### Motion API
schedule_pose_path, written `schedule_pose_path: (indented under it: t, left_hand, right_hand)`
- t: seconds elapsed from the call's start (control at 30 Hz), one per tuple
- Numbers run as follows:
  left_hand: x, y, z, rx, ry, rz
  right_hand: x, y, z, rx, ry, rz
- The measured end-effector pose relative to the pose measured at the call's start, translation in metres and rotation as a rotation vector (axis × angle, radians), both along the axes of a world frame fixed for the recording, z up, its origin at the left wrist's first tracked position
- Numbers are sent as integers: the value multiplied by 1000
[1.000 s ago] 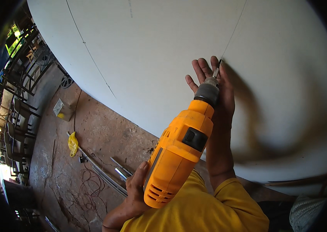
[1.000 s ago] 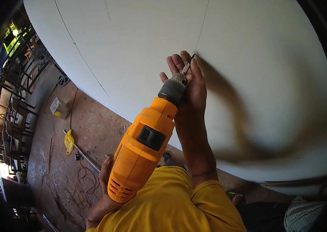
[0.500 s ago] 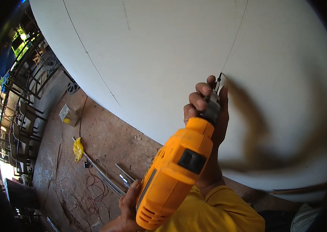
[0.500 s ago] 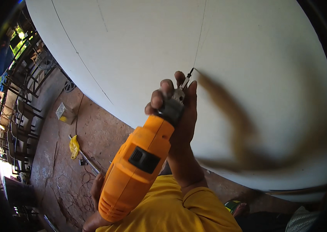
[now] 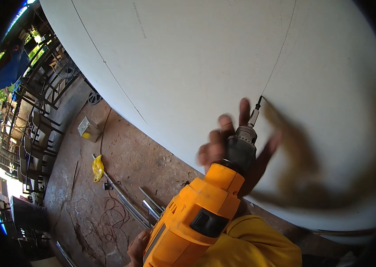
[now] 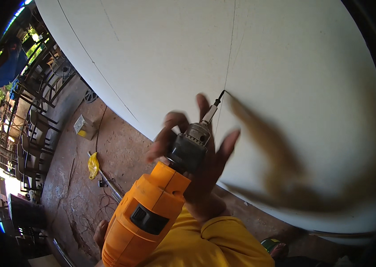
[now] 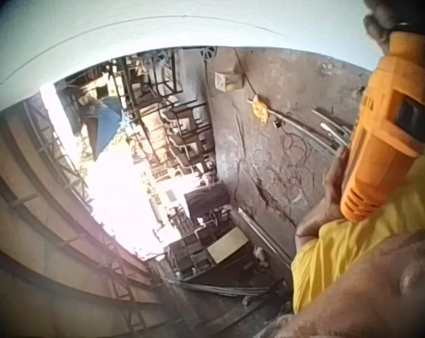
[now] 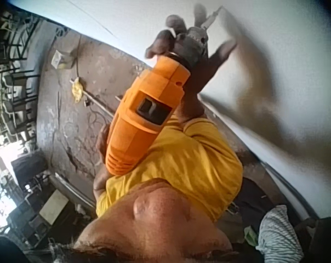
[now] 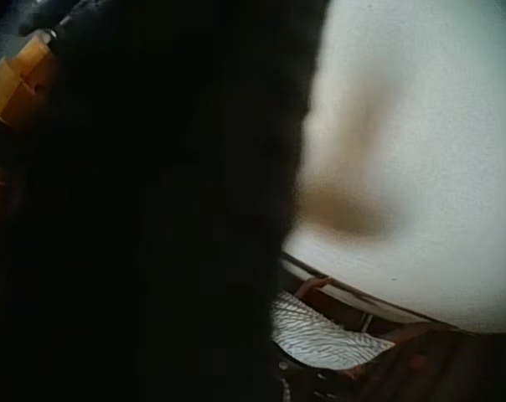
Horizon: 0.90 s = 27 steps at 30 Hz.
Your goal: Use a power drill to make holes in a white panel/wall.
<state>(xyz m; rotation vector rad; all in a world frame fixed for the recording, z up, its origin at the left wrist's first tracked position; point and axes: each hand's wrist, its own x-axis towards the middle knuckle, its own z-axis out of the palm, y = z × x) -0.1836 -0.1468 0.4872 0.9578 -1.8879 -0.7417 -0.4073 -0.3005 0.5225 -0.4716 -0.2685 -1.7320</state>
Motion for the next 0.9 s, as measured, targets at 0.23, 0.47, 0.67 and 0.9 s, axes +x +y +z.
schedule_pose_path:
  t: [0.23,0.47,0.67,0.9]
  left_hand:
    - [-3,-1,6,-85,-178,21]
    - [-1,8,13,219,-201,36]
    - [-3,4,25,496,-206,86]
    - [-10,-2,35,811,-204,116]
  right_hand:
    - [5,14,-13,-212,55,386]
    - [-8,21,-2,-58,9,440]
    - [-6,22,-1,-18,19,442]
    - [-8,22,-1,-5,20,453]
